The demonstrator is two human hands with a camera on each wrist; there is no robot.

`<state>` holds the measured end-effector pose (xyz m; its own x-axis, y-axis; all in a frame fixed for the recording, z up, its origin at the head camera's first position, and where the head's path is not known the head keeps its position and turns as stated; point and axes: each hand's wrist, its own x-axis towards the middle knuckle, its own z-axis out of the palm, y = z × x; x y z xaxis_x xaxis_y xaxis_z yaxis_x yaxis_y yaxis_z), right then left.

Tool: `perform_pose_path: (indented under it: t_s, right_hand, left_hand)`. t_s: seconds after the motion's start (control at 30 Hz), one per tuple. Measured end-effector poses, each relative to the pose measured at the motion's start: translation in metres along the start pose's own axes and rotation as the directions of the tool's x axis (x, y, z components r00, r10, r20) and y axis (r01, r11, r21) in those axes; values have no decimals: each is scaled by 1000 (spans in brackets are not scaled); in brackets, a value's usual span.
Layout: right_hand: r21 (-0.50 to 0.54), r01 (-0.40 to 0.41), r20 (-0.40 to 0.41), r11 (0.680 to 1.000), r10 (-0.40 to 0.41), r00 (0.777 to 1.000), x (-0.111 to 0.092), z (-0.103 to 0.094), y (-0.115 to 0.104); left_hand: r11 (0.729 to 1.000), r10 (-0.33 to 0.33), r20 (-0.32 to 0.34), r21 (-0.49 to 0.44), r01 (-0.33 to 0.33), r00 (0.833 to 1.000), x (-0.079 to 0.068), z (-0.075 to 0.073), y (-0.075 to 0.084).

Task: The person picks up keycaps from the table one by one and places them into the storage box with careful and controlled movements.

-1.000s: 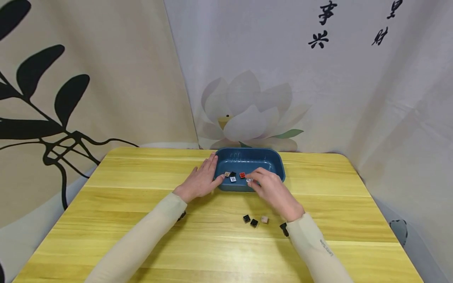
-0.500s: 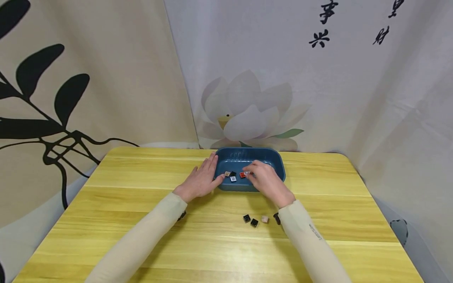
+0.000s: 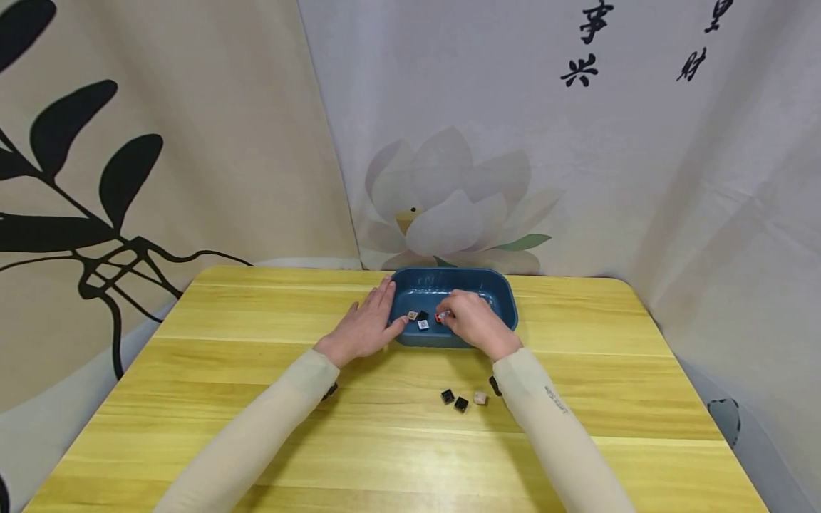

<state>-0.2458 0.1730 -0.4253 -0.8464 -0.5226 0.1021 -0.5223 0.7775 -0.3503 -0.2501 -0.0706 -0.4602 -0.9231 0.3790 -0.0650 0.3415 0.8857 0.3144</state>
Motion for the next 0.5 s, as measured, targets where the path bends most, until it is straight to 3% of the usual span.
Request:
perform_pose_path:
  t_s: [0.5]
  right_hand:
    - [7,-10,140,1000,9,990,14,3,10]
  left_hand:
    - [1000,29,-12,2,-29,999,-1,0,-1]
